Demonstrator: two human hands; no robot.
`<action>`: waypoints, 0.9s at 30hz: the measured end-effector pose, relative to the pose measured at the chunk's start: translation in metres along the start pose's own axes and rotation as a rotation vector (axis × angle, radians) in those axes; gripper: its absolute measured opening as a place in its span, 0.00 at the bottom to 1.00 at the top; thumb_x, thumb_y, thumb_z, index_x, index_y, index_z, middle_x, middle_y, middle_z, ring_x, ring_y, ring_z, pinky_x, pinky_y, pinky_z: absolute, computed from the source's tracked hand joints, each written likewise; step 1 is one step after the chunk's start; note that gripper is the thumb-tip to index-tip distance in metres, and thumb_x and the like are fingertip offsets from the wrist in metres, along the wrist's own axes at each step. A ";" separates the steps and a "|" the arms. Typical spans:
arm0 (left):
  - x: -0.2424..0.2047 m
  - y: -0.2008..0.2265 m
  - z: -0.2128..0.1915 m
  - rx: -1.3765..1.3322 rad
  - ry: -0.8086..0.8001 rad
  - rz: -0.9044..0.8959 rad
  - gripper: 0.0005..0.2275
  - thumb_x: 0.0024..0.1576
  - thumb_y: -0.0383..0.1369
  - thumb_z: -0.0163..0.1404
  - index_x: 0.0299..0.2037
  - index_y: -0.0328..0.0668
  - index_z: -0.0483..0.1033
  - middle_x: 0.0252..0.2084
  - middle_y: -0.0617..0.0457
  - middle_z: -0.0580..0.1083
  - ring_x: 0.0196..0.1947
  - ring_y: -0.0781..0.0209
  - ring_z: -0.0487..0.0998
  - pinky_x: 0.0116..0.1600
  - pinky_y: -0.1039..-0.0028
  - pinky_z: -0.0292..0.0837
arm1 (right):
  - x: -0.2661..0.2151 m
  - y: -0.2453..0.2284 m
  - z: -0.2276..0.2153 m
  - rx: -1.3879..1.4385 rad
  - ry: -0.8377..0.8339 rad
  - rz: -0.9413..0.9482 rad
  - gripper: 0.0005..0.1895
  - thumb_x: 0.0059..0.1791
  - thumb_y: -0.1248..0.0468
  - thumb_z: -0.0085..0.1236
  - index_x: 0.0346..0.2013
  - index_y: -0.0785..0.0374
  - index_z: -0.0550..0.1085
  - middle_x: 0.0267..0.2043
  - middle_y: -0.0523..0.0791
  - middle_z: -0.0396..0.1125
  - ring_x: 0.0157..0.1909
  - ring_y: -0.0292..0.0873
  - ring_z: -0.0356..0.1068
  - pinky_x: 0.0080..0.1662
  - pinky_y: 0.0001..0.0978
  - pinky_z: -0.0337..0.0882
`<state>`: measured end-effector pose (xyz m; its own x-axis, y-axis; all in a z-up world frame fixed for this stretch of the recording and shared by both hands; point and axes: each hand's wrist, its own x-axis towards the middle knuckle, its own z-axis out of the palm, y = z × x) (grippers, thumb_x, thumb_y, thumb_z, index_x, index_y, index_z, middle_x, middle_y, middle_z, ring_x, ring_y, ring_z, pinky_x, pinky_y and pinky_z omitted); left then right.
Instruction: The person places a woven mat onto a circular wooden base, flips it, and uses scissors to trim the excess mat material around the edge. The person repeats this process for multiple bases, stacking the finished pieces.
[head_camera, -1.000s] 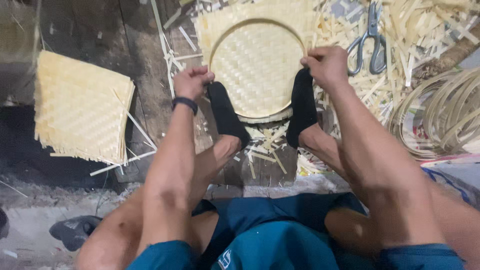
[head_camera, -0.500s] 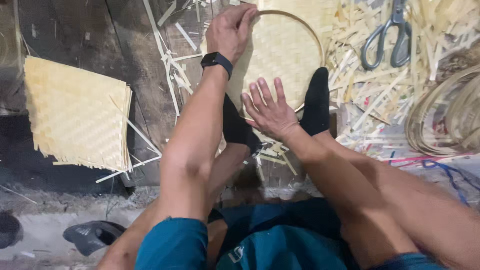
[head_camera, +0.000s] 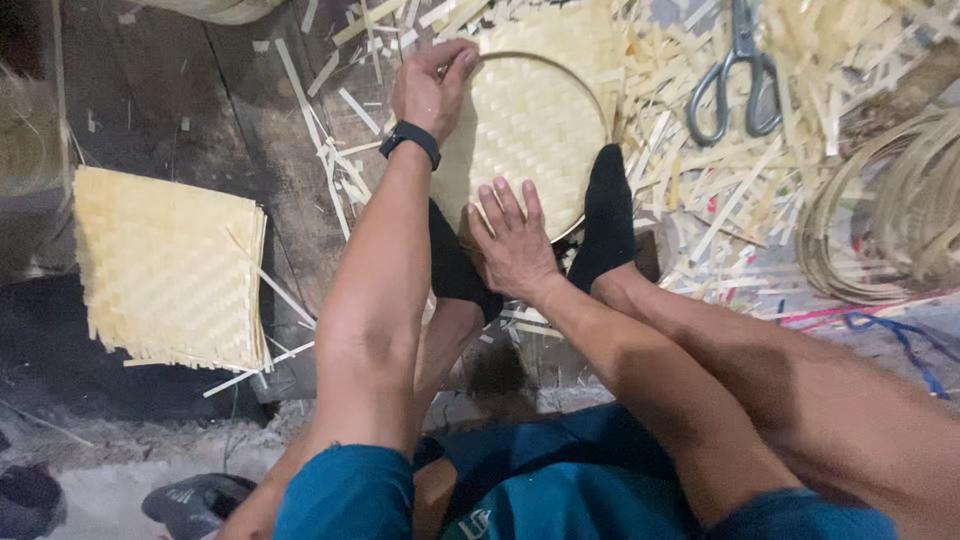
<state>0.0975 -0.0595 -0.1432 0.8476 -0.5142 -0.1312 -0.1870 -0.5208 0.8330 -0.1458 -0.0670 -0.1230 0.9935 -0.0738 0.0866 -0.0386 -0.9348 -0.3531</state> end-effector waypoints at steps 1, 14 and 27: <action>0.002 -0.005 0.002 -0.031 -0.016 -0.032 0.08 0.56 0.39 0.59 0.43 0.54 0.85 0.37 0.54 0.83 0.36 0.57 0.84 0.42 0.70 0.77 | 0.000 -0.004 0.009 0.031 0.075 0.043 0.33 0.46 0.54 0.64 0.62 0.63 0.68 0.70 0.56 0.54 0.76 0.61 0.47 0.72 0.69 0.43; 0.009 0.002 -0.001 0.179 -0.170 0.037 0.09 0.65 0.38 0.50 0.46 0.51 0.84 0.45 0.46 0.74 0.47 0.48 0.76 0.52 0.63 0.72 | 0.109 0.094 -0.053 0.251 0.208 0.261 0.27 0.47 0.65 0.66 0.61 0.61 0.75 0.64 0.59 0.64 0.62 0.58 0.62 0.60 0.46 0.68; 0.035 -0.021 0.008 -0.058 -0.264 -0.267 0.13 0.58 0.39 0.56 0.34 0.34 0.83 0.23 0.50 0.75 0.26 0.64 0.71 0.34 0.69 0.69 | 0.141 0.142 -0.074 0.216 0.317 0.292 0.08 0.54 0.61 0.55 0.41 0.62 0.78 0.39 0.56 0.75 0.43 0.61 0.74 0.48 0.53 0.71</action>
<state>0.1273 -0.0721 -0.1697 0.7043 -0.5274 -0.4753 0.0581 -0.6244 0.7789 -0.0189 -0.2358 -0.0924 0.8617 -0.4560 0.2228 -0.2547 -0.7682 -0.5874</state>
